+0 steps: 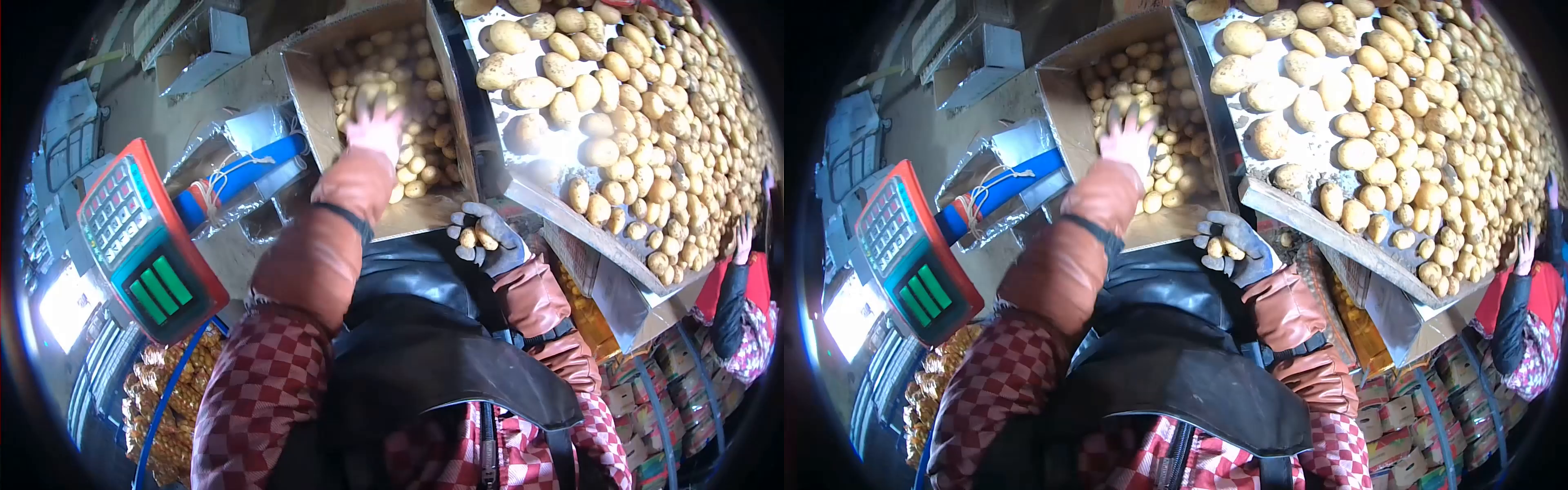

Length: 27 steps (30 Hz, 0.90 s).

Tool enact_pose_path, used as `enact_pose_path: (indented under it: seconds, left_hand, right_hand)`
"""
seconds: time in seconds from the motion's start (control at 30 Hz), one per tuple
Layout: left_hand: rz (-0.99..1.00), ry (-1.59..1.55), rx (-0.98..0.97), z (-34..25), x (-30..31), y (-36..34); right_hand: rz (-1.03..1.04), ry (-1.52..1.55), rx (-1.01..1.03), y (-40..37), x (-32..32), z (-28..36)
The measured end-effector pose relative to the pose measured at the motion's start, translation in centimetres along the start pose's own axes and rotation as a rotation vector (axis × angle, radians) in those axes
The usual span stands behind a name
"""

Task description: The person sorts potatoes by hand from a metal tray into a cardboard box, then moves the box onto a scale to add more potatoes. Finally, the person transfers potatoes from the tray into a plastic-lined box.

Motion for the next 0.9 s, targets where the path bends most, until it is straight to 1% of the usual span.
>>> enact_pose_path:
  seconds: [0.03, 0.07, 0.1, 0.13, 0.2, 0.27, 0.3, 0.33, 0.37, 0.4, 0.43, 0.5, 0.53, 0.57, 0.63, 0.7, 0.77, 0.8, 0.83, 0.87, 0.9]
  left_hand:
    - [0.212, 0.105, 0.064, 0.6, -1.5, -2.4]
    - [0.227, -0.123, 0.170, 1.5, -3.0, -4.7]
    - [0.301, -0.187, 0.236, 1.5, -3.2, -6.4]
    - [0.301, -0.218, 0.195, 1.1, -2.6, -7.7]
    - [0.618, -0.292, 0.099, 1.5, -8.8, -8.6]
    - [0.621, -0.097, -0.066, 0.6, -6.7, -11.0]
    - [0.605, -0.101, -0.068, 1.3, -8.7, -10.3]
    - [0.703, -0.049, -0.114, 2.4, -13.0, -9.8]
    - [0.803, 0.003, -0.157, 2.0, -13.1, -10.0]
    - [0.840, -0.054, -0.099, 2.1, -12.8, -9.8]
    - [0.829, -0.058, -0.087, 1.9, -11.0, -9.9]
    - [0.821, 0.008, -0.183, 1.4, -7.8, -10.2]
    - [0.695, -0.102, -0.045, 1.0, -5.3, -10.7]
    - [0.679, -0.108, -0.028, 0.4, -4.3, -11.2]
    - [0.585, -0.363, 0.260, 0.8, -2.8, -12.1]
    - [0.555, -0.340, 0.257, -0.1, -4.0, -13.1]
    - [0.283, -0.425, 0.337, -1.4, -2.5, -14.3]
    - [0.270, -0.417, 0.306, -2.0, -2.7, -14.2]
    - [0.263, -0.413, 0.307, -2.9, -2.2, -14.0]
    - [0.243, -0.381, 0.362, -3.3, -1.5, -13.7]
    - [0.230, -0.350, 0.410, -3.8, -1.0, -13.2]
  right_hand:
    - [0.005, 0.000, 0.014, -0.8, -0.8, 0.1]
    - [0.009, -0.034, -0.005, -1.6, -1.7, 0.1]
    - [0.013, -0.072, -0.023, -2.2, -2.4, 0.2]
    - [0.107, -0.073, -0.036, -2.5, -2.4, 0.0]
    - [0.104, -0.125, -0.062, -4.2, -3.7, 0.8]
    - [0.119, -0.160, -0.065, -5.2, -4.4, 2.1]
    - [0.107, -0.232, -0.028, -6.1, -5.2, 3.1]
    - [0.086, -0.273, 0.008, -6.8, -5.3, 4.0]
    - [0.068, -0.313, 0.039, -7.7, -5.1, 4.8]
    - [0.043, -0.360, 0.089, -8.5, -5.1, 5.7]
    - [0.014, -0.369, 0.130, -9.1, -4.6, 6.9]
    - [0.018, -0.497, 0.263, -10.3, -4.2, 9.8]
    - [-0.049, -0.500, 0.245, -11.0, -3.2, 11.0]
    - [-0.036, -0.560, 0.361, -11.7, -3.8, 12.9]
    - [-0.119, -0.662, 0.447, -13.1, -2.3, 16.8]
    - [-0.400, -1.066, 0.640, -15.8, -1.9, 21.8]
    - [-0.588, -1.191, 0.821, -18.3, -0.1, 25.8]
    - [-0.700, -1.250, 0.902, -19.6, 0.8, 27.6]
    - [-0.718, -1.300, 1.009, -20.6, 2.2, 29.0]
    - [-0.744, -1.351, 1.117, -21.6, 2.9, 30.1]
    - [-0.879, -1.389, 1.141, -22.4, 4.2, 30.5]
Point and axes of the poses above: each hand's wrist, its own y-axis towards the middle knuckle, its own x-axis out of the back of the hand, z = x × y, the point moved 6 cm from there along y, towards the middle knuckle, and after that the axes turned 6 degrees about -y, right-handed, at the moved point
